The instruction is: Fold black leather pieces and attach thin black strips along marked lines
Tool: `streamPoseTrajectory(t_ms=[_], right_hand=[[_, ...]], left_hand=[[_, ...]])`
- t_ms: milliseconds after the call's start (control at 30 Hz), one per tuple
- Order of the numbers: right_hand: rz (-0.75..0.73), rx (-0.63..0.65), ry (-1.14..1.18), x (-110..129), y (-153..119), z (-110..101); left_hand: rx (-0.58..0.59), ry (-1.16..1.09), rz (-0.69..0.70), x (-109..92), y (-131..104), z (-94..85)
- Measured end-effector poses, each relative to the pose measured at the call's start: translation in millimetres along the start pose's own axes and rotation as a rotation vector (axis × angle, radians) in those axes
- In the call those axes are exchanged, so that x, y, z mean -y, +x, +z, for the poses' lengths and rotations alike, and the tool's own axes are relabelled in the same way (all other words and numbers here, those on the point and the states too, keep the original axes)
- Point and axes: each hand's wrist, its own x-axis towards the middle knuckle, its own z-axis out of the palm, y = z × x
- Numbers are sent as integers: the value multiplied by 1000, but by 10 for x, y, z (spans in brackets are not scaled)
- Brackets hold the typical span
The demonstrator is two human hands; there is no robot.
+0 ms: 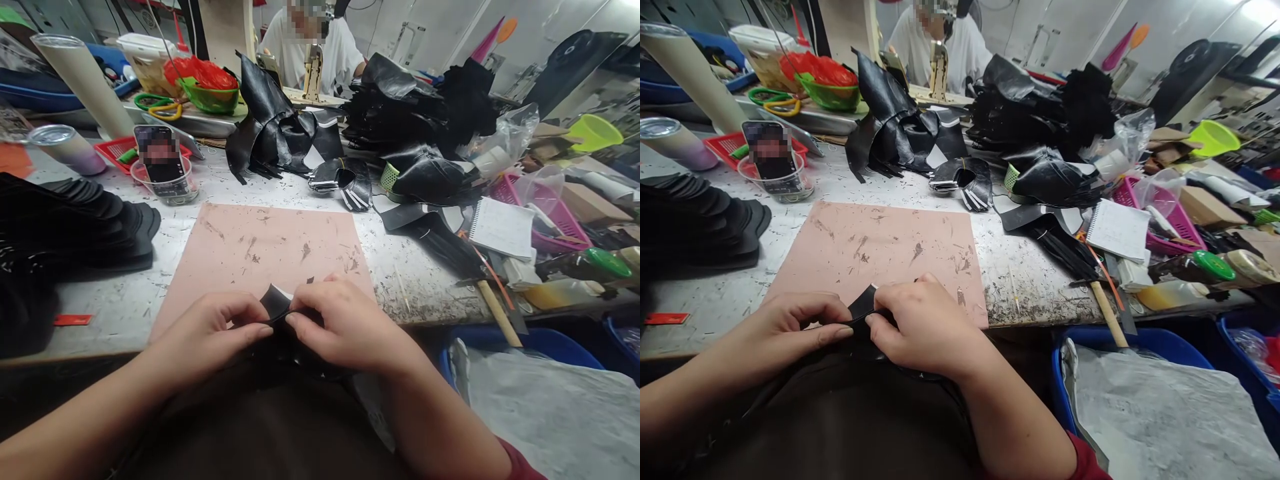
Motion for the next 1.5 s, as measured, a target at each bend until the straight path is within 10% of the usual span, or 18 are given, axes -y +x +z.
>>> streamPoseTrajectory(t_ms=[333,600,1500], right_hand=[[80,-1,176,-66,-3,33],[55,-18,-23,26,-17,143],[-38,-137,41,-45,-62,43]], left_hand=[[-10,-59,60,86,-19,18],[101,304,220,62,37,-43],[48,86,47,-22,52,-16]])
